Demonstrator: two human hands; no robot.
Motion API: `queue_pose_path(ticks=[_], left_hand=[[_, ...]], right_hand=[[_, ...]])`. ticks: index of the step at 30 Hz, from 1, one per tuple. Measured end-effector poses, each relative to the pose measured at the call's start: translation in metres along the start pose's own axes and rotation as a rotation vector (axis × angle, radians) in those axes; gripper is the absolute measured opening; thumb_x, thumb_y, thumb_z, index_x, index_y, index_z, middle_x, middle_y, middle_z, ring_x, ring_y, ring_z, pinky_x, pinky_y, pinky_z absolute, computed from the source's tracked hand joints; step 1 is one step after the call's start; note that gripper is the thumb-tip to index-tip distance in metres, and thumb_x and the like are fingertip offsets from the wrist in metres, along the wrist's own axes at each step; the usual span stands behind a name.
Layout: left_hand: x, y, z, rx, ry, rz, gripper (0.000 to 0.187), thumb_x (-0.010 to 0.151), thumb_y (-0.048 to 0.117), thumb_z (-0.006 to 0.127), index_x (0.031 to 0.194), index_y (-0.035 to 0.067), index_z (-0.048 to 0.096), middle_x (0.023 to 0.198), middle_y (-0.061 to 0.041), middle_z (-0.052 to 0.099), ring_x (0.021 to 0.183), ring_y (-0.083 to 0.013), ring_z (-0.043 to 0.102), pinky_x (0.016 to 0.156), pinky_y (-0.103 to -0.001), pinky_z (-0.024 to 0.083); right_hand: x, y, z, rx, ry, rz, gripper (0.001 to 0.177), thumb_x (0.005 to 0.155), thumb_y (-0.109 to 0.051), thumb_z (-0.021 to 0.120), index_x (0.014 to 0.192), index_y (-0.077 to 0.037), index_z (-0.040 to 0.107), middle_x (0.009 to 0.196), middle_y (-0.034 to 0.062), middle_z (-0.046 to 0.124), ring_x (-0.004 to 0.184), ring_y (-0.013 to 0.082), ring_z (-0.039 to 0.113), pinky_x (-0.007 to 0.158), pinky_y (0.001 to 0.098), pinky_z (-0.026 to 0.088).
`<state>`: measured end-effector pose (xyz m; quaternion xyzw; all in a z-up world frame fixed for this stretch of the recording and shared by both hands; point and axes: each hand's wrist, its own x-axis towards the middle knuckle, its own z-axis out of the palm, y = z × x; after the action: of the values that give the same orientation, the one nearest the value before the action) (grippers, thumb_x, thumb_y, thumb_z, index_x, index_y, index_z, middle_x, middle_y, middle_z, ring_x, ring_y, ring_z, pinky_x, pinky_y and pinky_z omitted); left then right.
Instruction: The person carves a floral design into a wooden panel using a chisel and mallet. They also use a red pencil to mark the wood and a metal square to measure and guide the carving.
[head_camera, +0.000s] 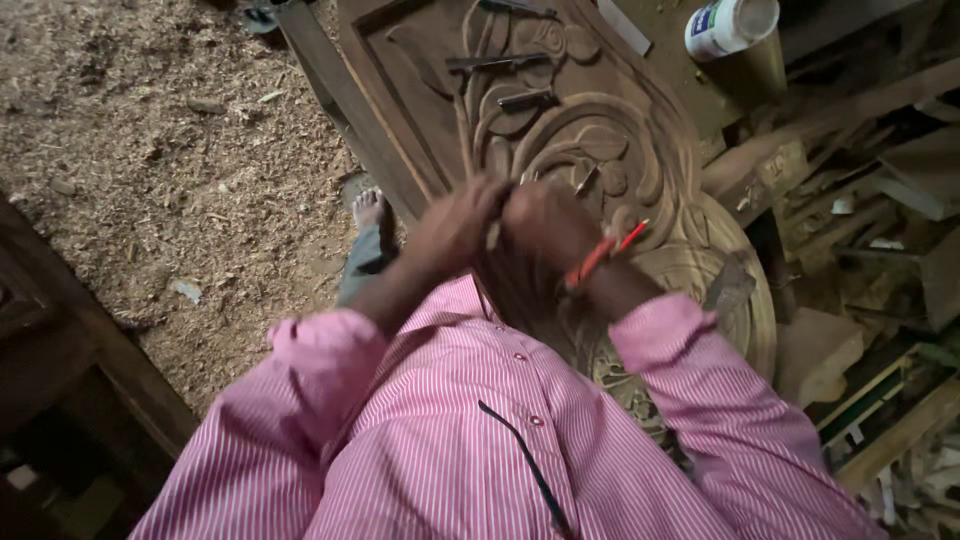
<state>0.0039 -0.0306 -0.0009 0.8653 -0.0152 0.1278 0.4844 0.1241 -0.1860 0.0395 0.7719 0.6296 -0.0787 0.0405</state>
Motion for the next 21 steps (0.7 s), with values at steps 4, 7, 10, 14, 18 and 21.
queue_pose_path(ticks=[4, 7, 10, 14, 18, 21], left_hand=[[-0.036, 0.015, 0.007, -0.054, 0.061, 0.024, 0.057, 0.091, 0.009, 0.066, 0.145, 0.006, 0.050, 0.133, -0.020, 0.062, 0.117, -0.0416, 0.064, 0.099, -0.050, 0.051], [-0.016, 0.005, 0.003, 0.039, 0.049, -0.039, 0.059, 0.086, 0.008, 0.067, 0.143, 0.006, 0.053, 0.132, -0.019, 0.063, 0.111, -0.0426, 0.063, 0.097, -0.050, 0.049], [0.016, -0.015, -0.001, 0.109, 0.052, 0.044, 0.060, 0.084, 0.009, 0.068, 0.142, 0.005, 0.052, 0.136, -0.020, 0.062, 0.114, -0.0411, 0.062, 0.098, -0.048, 0.049], [-0.011, -0.006, 0.014, 0.135, -0.029, -0.009, 0.066, 0.080, 0.010, 0.069, 0.144, 0.004, 0.052, 0.131, -0.022, 0.059, 0.114, -0.0439, 0.060, 0.096, -0.048, 0.049], [-0.060, 0.018, 0.030, 0.024, -0.055, 0.032, 0.067, 0.083, 0.012, 0.068, 0.146, 0.006, 0.047, 0.139, -0.020, 0.058, 0.118, -0.0407, 0.061, 0.101, -0.049, 0.050], [-0.034, 0.024, 0.023, 0.034, -0.125, 0.042, 0.067, 0.084, 0.013, 0.067, 0.148, 0.008, 0.047, 0.138, -0.020, 0.059, 0.119, -0.0412, 0.062, 0.098, -0.048, 0.051]], right_hand=[[-0.023, -0.019, -0.001, 0.129, 0.052, -0.071, 0.010, 0.076, -0.014, 0.068, 0.075, -0.004, 0.070, 0.076, 0.0167, 0.069, 0.072, 0.0342, 0.071, 0.063, 0.0459, 0.058], [-0.006, -0.003, 0.002, 0.003, 0.075, -0.043, 0.007, 0.077, -0.012, 0.067, 0.075, -0.006, 0.069, 0.075, 0.0150, 0.069, 0.071, 0.0323, 0.071, 0.061, 0.0445, 0.057], [0.016, 0.016, 0.008, -0.081, 0.141, 0.038, 0.007, 0.079, -0.012, 0.066, 0.076, -0.007, 0.069, 0.075, 0.0144, 0.068, 0.070, 0.0305, 0.071, 0.059, 0.0421, 0.056], [-0.005, -0.009, 0.008, -0.078, 0.075, -0.031, 0.009, 0.076, -0.014, 0.066, 0.073, -0.006, 0.069, 0.071, 0.0141, 0.067, 0.064, 0.0300, 0.070, 0.056, 0.0417, 0.056], [-0.049, -0.044, 0.009, 0.120, 0.055, -0.013, 0.018, 0.077, -0.021, 0.069, 0.075, -0.004, 0.072, 0.068, 0.0160, 0.068, 0.061, 0.0313, 0.069, 0.054, 0.0432, 0.055], [-0.056, -0.028, 0.015, 0.168, 0.060, 0.118, 0.016, 0.078, -0.020, 0.069, 0.075, -0.005, 0.073, 0.071, 0.0161, 0.069, 0.064, 0.0335, 0.070, 0.056, 0.0450, 0.055]])
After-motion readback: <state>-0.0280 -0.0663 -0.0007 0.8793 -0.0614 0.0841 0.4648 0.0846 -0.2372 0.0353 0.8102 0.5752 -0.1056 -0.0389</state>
